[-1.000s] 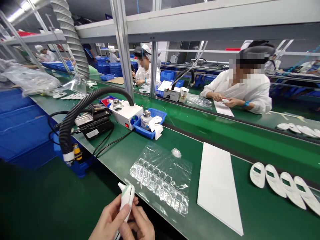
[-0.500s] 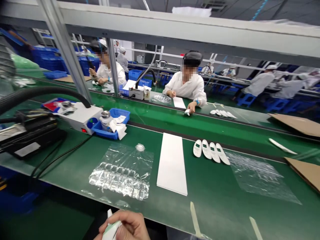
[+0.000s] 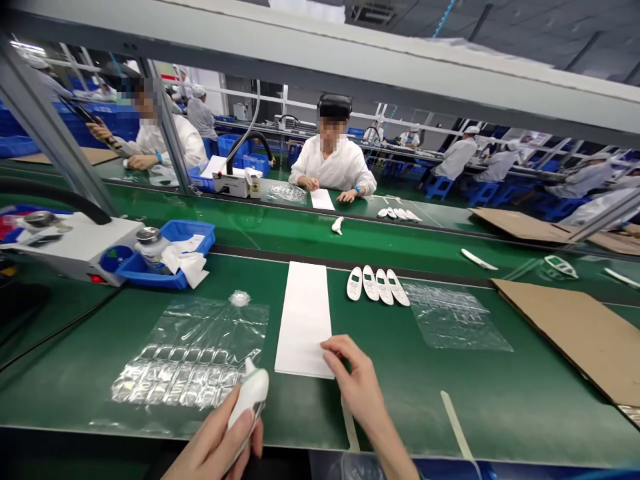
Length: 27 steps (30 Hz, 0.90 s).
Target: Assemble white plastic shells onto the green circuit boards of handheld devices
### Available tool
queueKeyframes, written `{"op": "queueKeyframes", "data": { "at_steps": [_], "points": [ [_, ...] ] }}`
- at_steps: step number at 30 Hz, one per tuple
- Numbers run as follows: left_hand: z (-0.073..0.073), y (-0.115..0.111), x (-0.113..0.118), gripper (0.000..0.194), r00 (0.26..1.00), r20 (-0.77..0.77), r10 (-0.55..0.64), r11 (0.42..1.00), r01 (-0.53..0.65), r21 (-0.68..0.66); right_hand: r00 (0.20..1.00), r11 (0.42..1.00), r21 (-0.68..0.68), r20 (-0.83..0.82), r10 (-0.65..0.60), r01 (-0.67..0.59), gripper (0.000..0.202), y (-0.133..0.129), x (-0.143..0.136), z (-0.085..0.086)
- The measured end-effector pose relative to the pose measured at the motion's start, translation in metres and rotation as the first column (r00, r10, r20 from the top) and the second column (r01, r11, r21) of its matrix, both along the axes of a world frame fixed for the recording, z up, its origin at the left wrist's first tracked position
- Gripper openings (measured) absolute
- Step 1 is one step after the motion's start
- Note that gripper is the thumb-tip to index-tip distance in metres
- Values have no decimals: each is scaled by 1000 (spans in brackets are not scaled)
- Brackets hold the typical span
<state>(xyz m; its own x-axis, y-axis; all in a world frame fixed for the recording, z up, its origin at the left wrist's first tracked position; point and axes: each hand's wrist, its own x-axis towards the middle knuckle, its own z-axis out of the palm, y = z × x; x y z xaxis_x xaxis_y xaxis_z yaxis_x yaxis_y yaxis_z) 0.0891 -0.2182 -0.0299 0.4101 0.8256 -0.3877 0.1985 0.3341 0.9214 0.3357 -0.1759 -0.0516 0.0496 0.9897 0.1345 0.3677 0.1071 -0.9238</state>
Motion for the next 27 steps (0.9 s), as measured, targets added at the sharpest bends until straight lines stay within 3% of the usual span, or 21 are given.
{"op": "queueKeyframes", "data": {
  "at_steps": [3, 8, 14, 18, 20, 23, 25, 27],
  "points": [
    [6, 26, 26, 47, 987, 139, 81, 994, -91, 66, 979, 998, 3, 195, 55, -56, 20, 21, 27, -8],
    [-3, 46, 55, 44, 981, 101, 164, 978, -176, 116, 960, 989, -35, 239, 146, -142, 12, 34, 26, -9],
    [-12, 46, 58, 43, 963, 124, 240, 965, -250, 75, 960, 988, -57, 235, 150, -140, 14, 39, 23, -8],
    [-11, 46, 58, 46, 955, 131, 267, 961, -274, 38, 987, 997, -30, 138, 78, -75, 17, 38, 32, -9],
    [-7, 45, 59, 47, 959, 131, 250, 965, -257, 42, 996, 1000, -9, 89, 23, -22, 21, 33, 34, -3],
    [2, 42, 56, 49, 934, 266, 240, 970, -240, -32, 1000, 1000, 13, -7, -13, 13, 25, 16, 24, 20],
    [8, 38, 52, 55, 895, 353, 273, 961, -235, -147, 992, 997, -20, -103, 75, -77, 27, 1, 5, 40],
    [13, 33, 46, 60, 859, 388, 332, 932, -237, -274, 949, 959, -85, -189, 253, -272, 27, -13, -20, 58]
  ]
}}
